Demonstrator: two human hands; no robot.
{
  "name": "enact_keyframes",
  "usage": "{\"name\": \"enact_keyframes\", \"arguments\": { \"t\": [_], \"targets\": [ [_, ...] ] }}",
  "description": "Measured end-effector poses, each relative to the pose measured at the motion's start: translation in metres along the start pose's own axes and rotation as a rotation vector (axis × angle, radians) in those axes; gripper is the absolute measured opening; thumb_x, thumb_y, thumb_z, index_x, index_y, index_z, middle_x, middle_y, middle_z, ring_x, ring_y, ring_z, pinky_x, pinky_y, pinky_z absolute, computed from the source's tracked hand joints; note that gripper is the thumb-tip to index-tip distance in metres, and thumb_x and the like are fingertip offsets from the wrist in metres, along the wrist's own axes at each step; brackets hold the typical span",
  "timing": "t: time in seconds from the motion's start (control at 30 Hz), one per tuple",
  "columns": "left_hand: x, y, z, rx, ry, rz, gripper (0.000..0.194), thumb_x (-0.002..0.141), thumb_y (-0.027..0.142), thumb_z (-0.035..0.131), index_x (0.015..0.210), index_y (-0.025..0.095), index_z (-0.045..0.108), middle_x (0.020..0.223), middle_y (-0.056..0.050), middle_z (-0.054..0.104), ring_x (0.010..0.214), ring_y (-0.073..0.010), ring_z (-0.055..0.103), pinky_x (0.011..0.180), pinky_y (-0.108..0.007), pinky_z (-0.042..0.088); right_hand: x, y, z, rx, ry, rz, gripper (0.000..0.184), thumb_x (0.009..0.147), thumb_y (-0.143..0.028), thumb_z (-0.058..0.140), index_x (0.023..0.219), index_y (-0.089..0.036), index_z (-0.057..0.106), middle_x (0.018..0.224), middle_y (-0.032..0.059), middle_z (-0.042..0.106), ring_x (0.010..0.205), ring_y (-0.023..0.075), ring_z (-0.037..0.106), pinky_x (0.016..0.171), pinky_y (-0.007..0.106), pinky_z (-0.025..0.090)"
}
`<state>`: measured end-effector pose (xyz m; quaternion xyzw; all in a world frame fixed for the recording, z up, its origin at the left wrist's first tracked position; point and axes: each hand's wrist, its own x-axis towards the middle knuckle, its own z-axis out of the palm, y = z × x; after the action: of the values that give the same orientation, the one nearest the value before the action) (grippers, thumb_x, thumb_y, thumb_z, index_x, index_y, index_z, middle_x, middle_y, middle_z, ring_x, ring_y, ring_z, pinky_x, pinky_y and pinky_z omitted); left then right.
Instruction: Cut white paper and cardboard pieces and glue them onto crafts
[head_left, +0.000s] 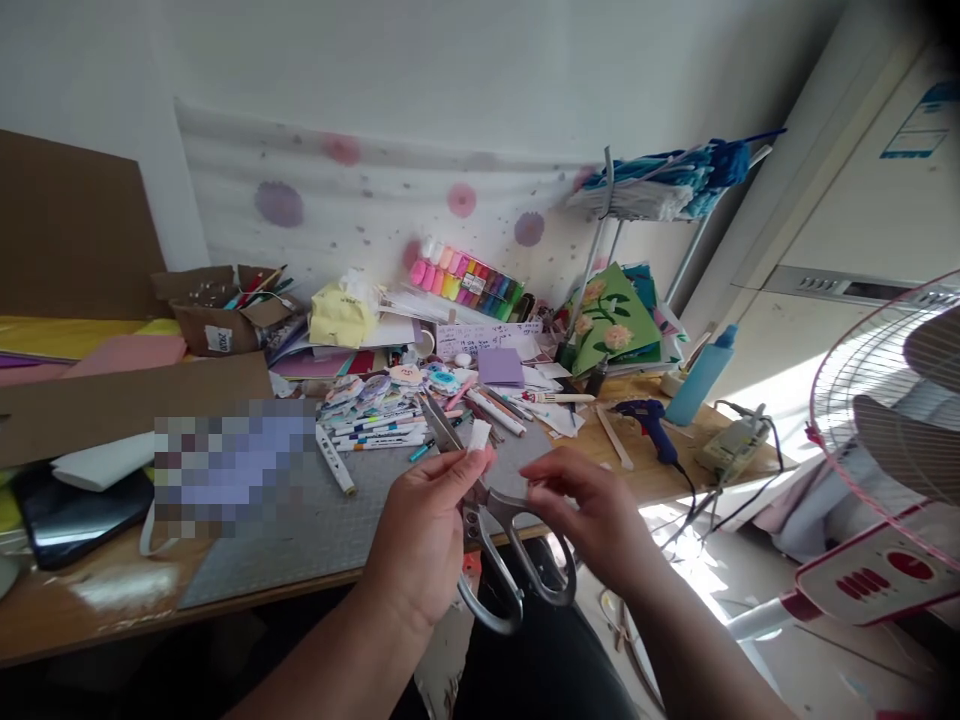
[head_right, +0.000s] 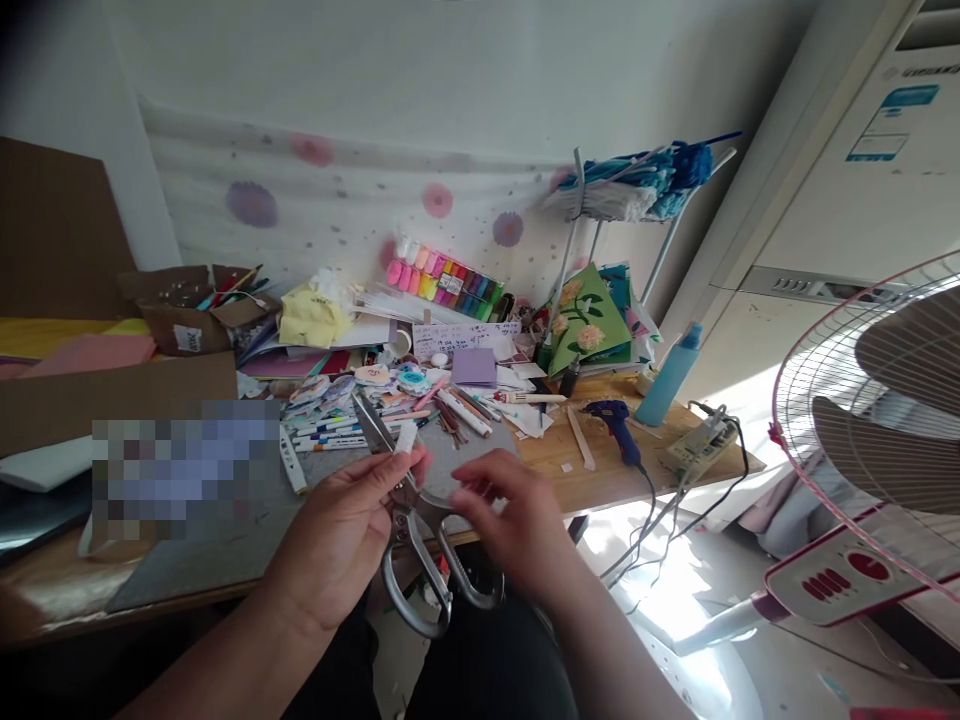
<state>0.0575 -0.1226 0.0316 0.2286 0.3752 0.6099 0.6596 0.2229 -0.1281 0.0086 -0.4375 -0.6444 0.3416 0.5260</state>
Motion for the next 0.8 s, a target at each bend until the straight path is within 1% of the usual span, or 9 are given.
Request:
{"name": "enact_keyframes", "arguments": {
  "t": [0.07,0.1,0.17,0.33,0.47,0.57,0.63,0.7,0.8],
  "targets": [
    [-0.002,-0.001,0.003,0.006,-0.029,-0.009,0.017,0.062,0.019,0.082,0.073,0.009,0.075,0.073,-0.009,0.074,0.074,-0.0154,0.065,0.064,-0.021,0.051,0.002,-0.008,0.011,-0.353,-0.1,-0.172,0.021,0.073,-0.024,0.076,0.094,-0.02,0.071,0.082,0.0038,0.063,0.073,0.0184,0.058,0.066,0.029,0.045],
    [-0.003,0.0,0.004,0.001,-0.042,-0.013,0.019,0.06,0.02,0.083,0.073,0.009,0.075,0.07,-0.008,0.072,0.072,-0.0155,0.064,0.063,-0.022,0.051,0.002,-0.01,0.018,-0.448,-0.125,-0.217,0.022,0.073,-0.02,0.076,0.094,-0.019,0.07,0.083,0.0043,0.063,0.074,0.0193,0.059,0.065,0.03,0.046],
    [-0.003,0.001,0.006,-0.008,-0.05,-0.022,0.022,0.056,0.021,0.085,0.071,0.009,0.075,0.064,-0.006,0.069,0.066,-0.0146,0.062,0.058,-0.021,0.049,0.001,-0.009,0.031,-0.546,-0.106,-0.269,0.017,0.075,-0.015,0.072,0.091,-0.018,0.07,0.082,0.0047,0.063,0.073,0.0195,0.059,0.063,0.029,0.046],
    [-0.001,0.002,0.005,-0.011,-0.039,-0.026,0.022,0.055,0.021,0.085,0.07,0.009,0.075,0.066,-0.005,0.068,0.067,-0.0129,0.06,0.059,-0.02,0.048,0.0,0.001,0.042,-0.645,0.012,-0.346,0.007,0.084,-0.019,0.063,0.085,-0.02,0.07,0.083,0.0053,0.064,0.074,0.0201,0.059,0.064,0.03,0.047],
    [0.001,0.001,0.002,-0.017,-0.071,-0.059,0.02,0.056,0.02,0.084,0.07,0.009,0.075,0.066,-0.004,0.067,0.065,-0.0116,0.058,0.057,-0.019,0.046,0.0,0.002,0.042,-0.65,0.072,-0.396,0.011,0.085,-0.018,0.061,0.079,-0.019,0.069,0.076,0.005,0.063,0.073,0.0202,0.055,0.064,0.03,0.045],
    [0.001,0.002,0.003,-0.035,-0.067,-0.078,0.019,0.056,0.019,0.084,0.069,0.01,0.075,0.065,-0.004,0.066,0.065,-0.0114,0.058,0.057,-0.019,0.046,0.0,0.003,0.045,-0.637,0.166,-0.477,0.015,0.088,-0.016,0.057,0.08,-0.016,0.07,0.073,0.0065,0.062,0.07,0.0198,0.052,0.063,0.03,0.044],
    [0.0,0.001,0.004,-0.042,-0.062,-0.09,0.019,0.056,0.018,0.084,0.069,0.009,0.075,0.066,-0.004,0.067,0.066,-0.0118,0.059,0.059,-0.019,0.046,-0.001,0.004,0.047,-0.675,0.218,-0.517,0.021,0.089,-0.015,0.054,0.073,-0.015,0.067,0.07,0.0074,0.061,0.069,0.02,0.051,0.062,0.031,0.042],
    [0.0,0.0,0.005,-0.043,-0.06,-0.094,0.017,0.057,0.017,0.083,0.07,0.008,0.075,0.067,-0.006,0.069,0.068,-0.0123,0.061,0.061,-0.019,0.047,0.0,0.006,0.048,-0.739,0.228,-0.515,0.027,0.091,-0.016,0.051,0.067,-0.016,0.062,0.067,0.007,0.059,0.067,0.0201,0.05,0.06,0.031,0.04],
    [0.001,-0.001,0.005,-0.045,-0.041,-0.09,0.013,0.06,0.014,0.08,0.071,0.008,0.075,0.07,-0.008,0.072,0.071,-0.0135,0.063,0.066,-0.02,0.049,0.002,0.01,0.043,-0.76,0.227,-0.419,0.027,0.091,-0.02,0.049,0.065,-0.018,0.056,0.065,0.0045,0.055,0.063,0.0196,0.05,0.057,0.031,0.037]
  ]
}}
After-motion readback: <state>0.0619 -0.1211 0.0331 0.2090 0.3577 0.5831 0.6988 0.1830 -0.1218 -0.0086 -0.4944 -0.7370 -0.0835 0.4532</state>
